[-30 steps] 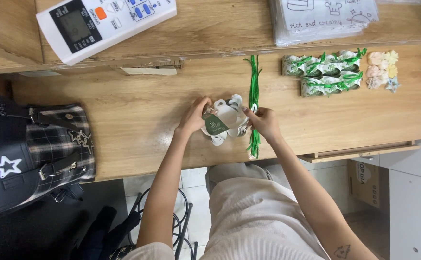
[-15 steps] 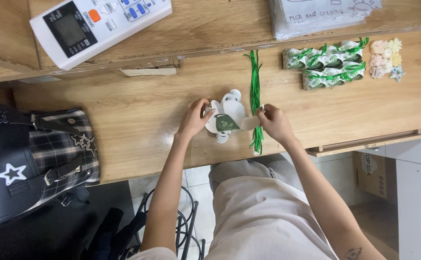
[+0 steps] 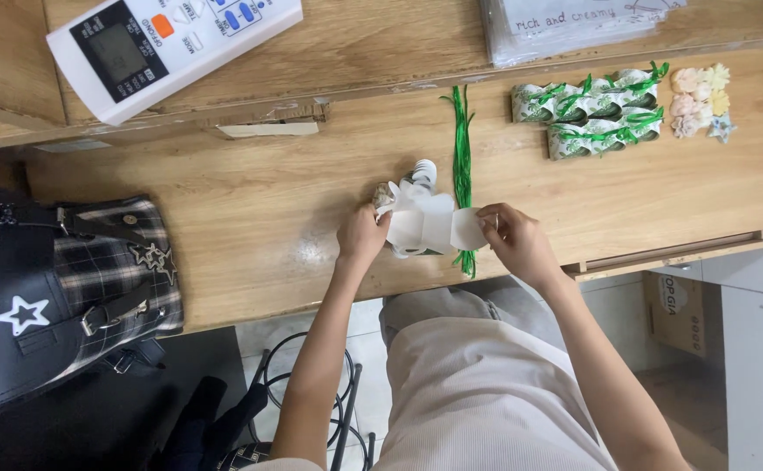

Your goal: Packaging decorative wax pieces into small boxes and tying them with green ribbons.

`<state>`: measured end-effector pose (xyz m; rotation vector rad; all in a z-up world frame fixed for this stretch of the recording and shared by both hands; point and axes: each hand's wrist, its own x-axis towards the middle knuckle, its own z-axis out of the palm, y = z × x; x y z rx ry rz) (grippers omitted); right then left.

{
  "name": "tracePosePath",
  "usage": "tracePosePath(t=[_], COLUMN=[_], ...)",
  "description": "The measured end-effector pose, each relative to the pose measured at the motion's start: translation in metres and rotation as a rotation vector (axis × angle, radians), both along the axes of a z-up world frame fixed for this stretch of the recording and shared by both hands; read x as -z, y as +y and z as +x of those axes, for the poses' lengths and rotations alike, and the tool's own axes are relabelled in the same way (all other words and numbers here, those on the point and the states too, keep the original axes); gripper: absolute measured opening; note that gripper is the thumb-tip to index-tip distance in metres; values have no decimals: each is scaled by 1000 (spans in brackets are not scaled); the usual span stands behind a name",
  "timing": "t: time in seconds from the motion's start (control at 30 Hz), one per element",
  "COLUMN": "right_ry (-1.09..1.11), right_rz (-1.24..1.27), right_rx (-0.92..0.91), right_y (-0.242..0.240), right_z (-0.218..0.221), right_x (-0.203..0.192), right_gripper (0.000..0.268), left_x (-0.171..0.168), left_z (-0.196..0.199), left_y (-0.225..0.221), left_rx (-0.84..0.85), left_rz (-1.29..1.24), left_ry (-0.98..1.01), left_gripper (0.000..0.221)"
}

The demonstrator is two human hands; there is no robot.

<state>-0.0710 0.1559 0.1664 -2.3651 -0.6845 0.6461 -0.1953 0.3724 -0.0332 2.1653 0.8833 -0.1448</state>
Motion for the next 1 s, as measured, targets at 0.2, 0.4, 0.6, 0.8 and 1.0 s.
tracePosePath(t=[0.2, 0.4, 0.6, 0.8, 1.0], right_ry=[-87, -43, -314, -592, -538], right_rz=[9, 118, -37, -147, -70], right_rx=[12, 104, -85, -218, -270], right_y=[-6, 15, 34, 26, 26], right_z=[-29, -42, -28, -22, -18], right_x=[-21, 3, 56, 116, 85], right_gripper=[27, 33, 42, 53, 62], left_x=[-61, -75, -47, -24, -51], left_z=[-5, 7, 14, 13, 12], left_y=[-27, -34, -26, -19, -6], left_rx=[117, 103, 148, 142, 118], left_rz=[-64, 388, 501, 519, 530], left_ry=[-165, -400, -305, -384, -387], left_gripper=[24, 16, 26, 35, 67])
